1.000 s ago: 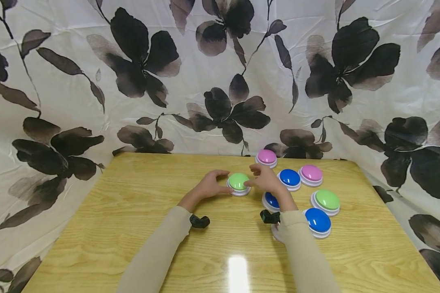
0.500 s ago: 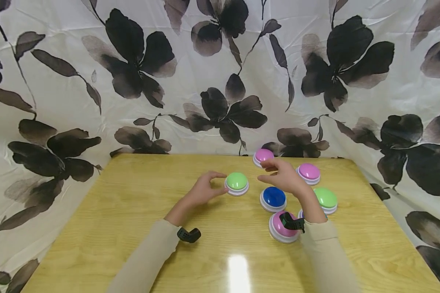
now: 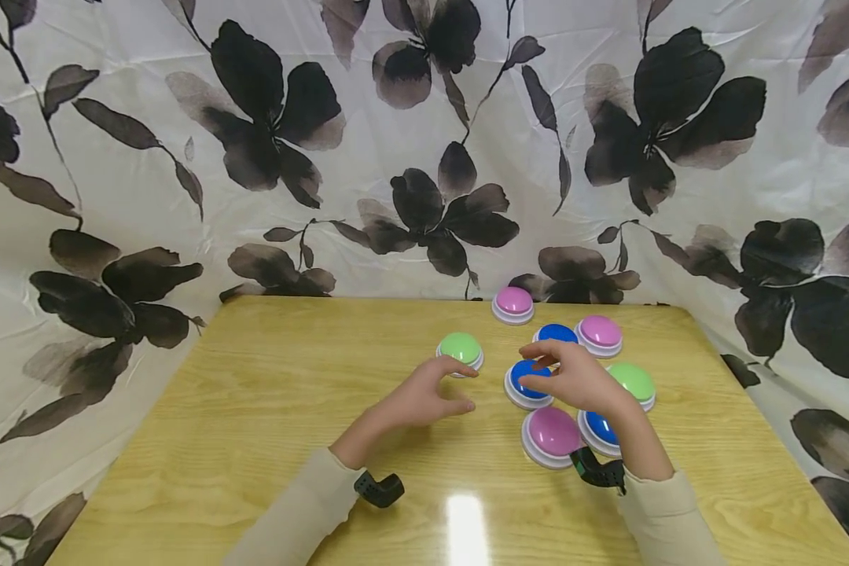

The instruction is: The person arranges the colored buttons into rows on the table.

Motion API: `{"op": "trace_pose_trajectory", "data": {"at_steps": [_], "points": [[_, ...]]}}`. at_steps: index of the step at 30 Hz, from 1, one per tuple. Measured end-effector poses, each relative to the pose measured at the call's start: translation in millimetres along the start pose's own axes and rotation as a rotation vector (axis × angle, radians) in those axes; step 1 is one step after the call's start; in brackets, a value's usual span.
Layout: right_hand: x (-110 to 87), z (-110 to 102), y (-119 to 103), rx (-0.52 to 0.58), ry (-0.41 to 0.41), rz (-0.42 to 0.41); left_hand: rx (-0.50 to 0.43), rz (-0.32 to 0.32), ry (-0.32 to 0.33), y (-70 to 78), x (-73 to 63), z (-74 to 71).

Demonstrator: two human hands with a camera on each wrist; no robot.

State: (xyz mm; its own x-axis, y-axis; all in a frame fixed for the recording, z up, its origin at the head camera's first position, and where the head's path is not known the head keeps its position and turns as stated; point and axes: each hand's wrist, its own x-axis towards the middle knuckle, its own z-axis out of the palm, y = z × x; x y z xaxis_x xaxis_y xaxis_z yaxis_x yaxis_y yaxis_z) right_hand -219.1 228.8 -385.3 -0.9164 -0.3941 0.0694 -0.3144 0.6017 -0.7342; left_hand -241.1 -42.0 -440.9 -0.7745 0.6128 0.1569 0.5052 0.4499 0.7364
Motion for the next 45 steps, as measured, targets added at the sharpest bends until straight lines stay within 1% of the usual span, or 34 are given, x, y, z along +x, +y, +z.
{"op": "trace_pose_trajectory", "data": {"at_steps": [3,6,8,12,16,19,21,24,30,33,36,39,45], "points": [[-11.4,4.2,3.3,-0.010,-0.017,-0.001,0.042,0.004,-0.049,7.5,-4.6,6.2],[-20.1,6.2,8.2,-0.025,-0.039,-0.005,0.067,0.017,-0.070,13.4,-5.2,11.9],[-25.6,5.2,11.7,-0.037,-0.053,-0.004,0.081,0.039,-0.078,15.6,-2.4,16.7],[-36.7,0.1,19.8,-0.079,-0.067,0.002,0.079,0.075,-0.095,19.8,3.9,30.3],[-47.7,-4.5,24.5,-0.102,-0.084,0.047,0.091,0.070,-0.116,25.1,6.9,46.4],[-53.6,-8.5,25.5,-0.120,-0.095,0.088,0.112,0.076,-0.120,28.7,12.6,58.5],[-56.1,-11.1,26.4,-0.139,-0.100,0.108,0.119,0.083,-0.114,30.6,17.3,65.2],[-57.5,-14.0,29.3,-0.151,-0.107,0.133,0.120,0.079,-0.095,32.4,22.9,73.8],[-56.5,-12.8,39.1,-0.121,-0.173,0.163,0.104,0.019,-0.053,34.3,23.8,87.5],[-55.0,-13.4,45.4,-0.120,-0.169,0.161,0.110,0.016,-0.032,33.6,28.5,91.1],[-55.4,-13.8,51.0,-0.110,-0.157,0.162,0.124,0.031,-0.016,31.9,32.3,94.6],[-55.8,-12.6,57.4,-0.081,-0.160,0.161,0.129,0.040,-0.003,30.0,33.1,97.7],[-54.0,-4.7,65.8,-0.029,-0.191,0.164,0.143,0.026,0.019,25.5,27.8,104.3]]}}
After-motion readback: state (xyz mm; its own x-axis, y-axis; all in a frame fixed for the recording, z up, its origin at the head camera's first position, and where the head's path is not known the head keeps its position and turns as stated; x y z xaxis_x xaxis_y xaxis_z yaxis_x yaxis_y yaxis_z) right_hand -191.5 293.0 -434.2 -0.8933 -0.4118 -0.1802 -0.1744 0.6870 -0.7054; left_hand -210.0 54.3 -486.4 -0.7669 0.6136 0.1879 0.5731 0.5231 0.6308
